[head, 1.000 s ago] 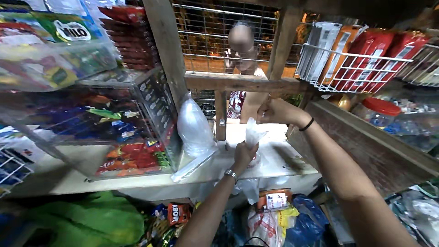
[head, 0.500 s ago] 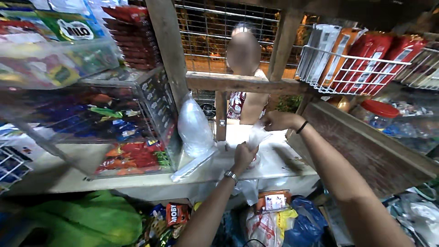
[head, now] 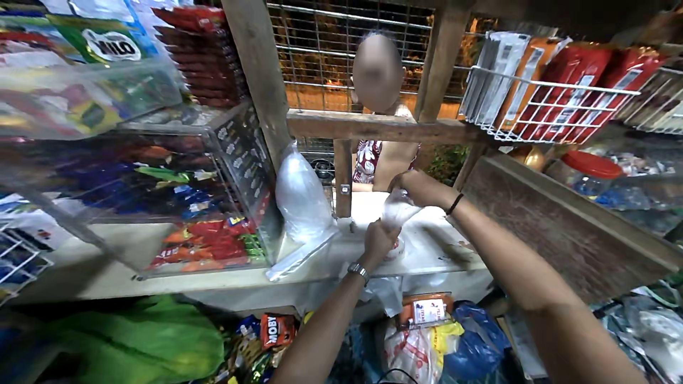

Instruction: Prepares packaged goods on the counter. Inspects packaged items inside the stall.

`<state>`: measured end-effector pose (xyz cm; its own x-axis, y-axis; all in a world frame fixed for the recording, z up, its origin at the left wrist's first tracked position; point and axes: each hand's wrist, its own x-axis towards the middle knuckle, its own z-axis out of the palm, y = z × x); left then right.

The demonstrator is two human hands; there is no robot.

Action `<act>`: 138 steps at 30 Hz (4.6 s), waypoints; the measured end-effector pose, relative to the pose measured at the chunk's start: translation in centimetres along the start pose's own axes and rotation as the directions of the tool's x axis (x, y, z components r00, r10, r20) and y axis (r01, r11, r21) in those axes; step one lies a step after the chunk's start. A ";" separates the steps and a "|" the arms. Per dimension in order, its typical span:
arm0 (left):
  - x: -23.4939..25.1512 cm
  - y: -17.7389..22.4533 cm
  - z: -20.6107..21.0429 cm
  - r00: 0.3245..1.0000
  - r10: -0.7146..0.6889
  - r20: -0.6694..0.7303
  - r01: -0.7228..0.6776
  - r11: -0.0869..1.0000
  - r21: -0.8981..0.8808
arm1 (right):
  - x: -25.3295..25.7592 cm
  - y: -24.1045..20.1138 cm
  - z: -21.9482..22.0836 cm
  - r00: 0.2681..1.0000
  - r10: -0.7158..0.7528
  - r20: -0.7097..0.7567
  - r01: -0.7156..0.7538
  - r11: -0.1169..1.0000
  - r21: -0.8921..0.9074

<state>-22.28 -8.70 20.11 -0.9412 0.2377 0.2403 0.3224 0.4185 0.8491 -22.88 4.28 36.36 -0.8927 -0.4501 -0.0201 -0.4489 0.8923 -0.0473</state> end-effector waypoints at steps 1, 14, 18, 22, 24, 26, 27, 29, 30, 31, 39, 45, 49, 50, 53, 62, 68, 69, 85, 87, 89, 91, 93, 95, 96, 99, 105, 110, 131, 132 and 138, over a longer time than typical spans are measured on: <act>0.0 0.0 -0.2 0.999 0.042 -0.010 -0.042 0.999 -0.031 | -0.3 -0.3 -0.4 0.999 -0.023 -0.032 0.023 1.000 0.009; 1.2 -1.0 0.3 0.997 0.059 -0.044 -0.070 0.940 -0.335 | -5.1 2.5 3.1 0.796 0.235 -0.558 0.190 0.777 0.600; 1.0 -1.2 0.2 0.992 0.124 0.023 -0.117 0.972 -0.205 | -4.4 2.8 10.4 0.963 0.193 -0.187 0.012 0.664 0.748; 0.2 0.3 0.1 0.987 0.153 0.046 -0.155 0.987 0.050 | -1.8 -0.1 14.0 0.897 0.271 -0.349 0.099 0.646 0.757; -0.6 1.1 -0.3 0.990 0.097 0.103 -0.114 0.979 0.170 | -1.1 -1.1 14.4 0.824 0.316 -0.470 0.142 0.689 0.711; -1.1 1.5 -0.5 0.991 0.052 0.121 -0.073 0.982 0.175 | -1.0 -2.5 14.5 0.747 0.311 -0.588 0.184 0.753 0.632; -1.2 1.7 -0.7 0.992 0.026 0.125 -0.046 0.986 0.160 | -0.9 -3.1 14.7 0.706 0.312 -0.635 0.191 0.780 0.595; -1.3 1.5 -0.6 0.995 -0.009 0.099 0.001 0.997 0.076 | -0.6 -4.1 15.8 0.638 0.338 -0.692 0.196 0.797 0.571; -1.3 1.2 -0.4 0.996 -0.022 0.086 0.020 0.999 0.030 | -0.5 -4.4 16.5 0.621 0.364 -0.694 0.192 0.788 0.585; -1.1 0.9 -0.2 0.997 -0.019 0.077 0.019 1.000 0.000 | -0.5 -4.7 17.0 0.613 0.396 -0.683 0.183 0.771 0.610; -0.5 0.9 0.3 0.999 0.011 0.038 -0.008 0.997 -0.073 | -0.5 -5.2 18.4 0.504 0.545 -0.670 0.227 0.665 0.712; -0.9 1.4 0.3 1.000 -0.019 0.020 0.020 0.997 -0.069 | -0.7 -5.2 18.6 0.504 0.573 -0.646 0.237 0.628 0.741; -1.2 1.3 0.4 0.999 -0.031 0.010 0.032 0.996 -0.089 | -0.8 -5.3 18.8 0.500 0.570 -0.652 0.267 0.614 0.742; -1.3 1.2 0.4 1.000 -0.009 0.005 0.009 0.997 -0.074 | -0.8 -5.2 18.9 0.491 0.565 -0.663 0.277 0.620 0.734; -1.3 1.3 0.4 1.000 0.020 0.012 -0.020 1.000 -0.017 | -0.8 -5.3 19.1 0.463 0.552 -0.693 0.287 0.647 0.707; -1.1 1.6 0.4 0.999 -0.037 -0.012 0.037 0.999 -0.032 | -0.5 -5.5 18.8 0.422 0.543 -0.726 0.281 0.684 0.674; -1.3 1.6 0.3 0.999 0.033 0.012 -0.034 0.997 0.066 | -0.5 -5.4 19.0 0.414 0.535 -0.736 0.281 0.694 0.663; -1.3 1.7 0.3 0.999 0.032 0.011 -0.033 0.997 0.073 | -0.5 -5.5 18.9 0.417 0.539 -0.732 0.280 0.690 0.668; -0.1 2.1 -0.3 0.990 -0.026 0.139 -0.007 0.972 0.234 | -1.3 -4.4 15.8 0.538 0.498 -0.680 0.255 0.673 0.694; 0.5 1.1 -0.4 0.982 0.047 0.182 -0.061 0.996 0.072 | -1.4 -4.0 13.5 0.599 0.520 -0.609 0.280 0.576 0.768; 0.4 0.6 -1.3 0.947 0.138 0.290 -0.103 0.985 -0.136 | -1.1 -3.5 11.9 0.658 0.550 -0.514 0.290 0.444 0.848; 0.4 0.7 -2.1 0.915 0.154 0.373 -0.105 0.984 -0.147 | -0.7 -3.2 11.3 0.694 0.545 -0.471 0.312 0.361 0.879; 0.8 1.1 -2.6 0.923 0.133 0.362 -0.132 0.991 -0.029 | -0.5 -3.7 11.3 0.712 0.520 -0.472 0.308 0.373 0.875; 0.9 1.1 -2.5 0.937 0.133 0.323 -0.177 0.978 0.113 | -0.6 -4.8 11.6 0.728 0.490 -0.479 0.252 0.458 0.852; 0.6 0.8 -2.4 0.945 0.162 0.285 -0.208 0.969 0.137 | -0.9 -5.3 11.8 0.745 0.465 -0.478 0.217 0.508 0.833; -0.4 0.7 -2.3 0.964 0.153 0.219 -0.185 0.974 0.131 | -1.6 -6.2 12.3 0.780 0.383 -0.495 0.196 0.602 0.774; 0.6 0.6 -2.7 0.950 -0.027 0.310 -0.030 0.984 0.177 | -3.5 -2.6 14.6 0.820 0.273 -0.503 0.191 0.698 0.690; 1.9 0.1 -1.1 0.950 -0.197 0.242 0.155 0.971 0.181 | -2.4 -1.7 22.9 0.746 0.497 -0.443 0.042 0.629 0.777; 1.7 0.5 -1.2 0.939 0.004 0.345 -0.120 0.941 0.315 | 0.2 -2.1 10.2 0.869 0.091 -0.487 0.295 0.694 0.656; 1.4 0.3 -1.6 0.940 0.036 0.340 -0.120 0.966 0.230 | 0.0 -2.1 10.0 0.878 0.098 -0.469 0.301 0.650 0.698; 3.0 2.2 -4.8 0.893 0.026 0.450 -0.071 0.994 0.082 | -3.0 0.2 8.5 0.819 0.230 -0.526 0.174 0.774 0.609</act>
<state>-24.86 -11.26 24.92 -0.7862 0.6174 0.0253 0.3952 0.4709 0.7887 -19.98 5.48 27.89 -0.8547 -0.1459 0.4981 -0.4789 0.5917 -0.6485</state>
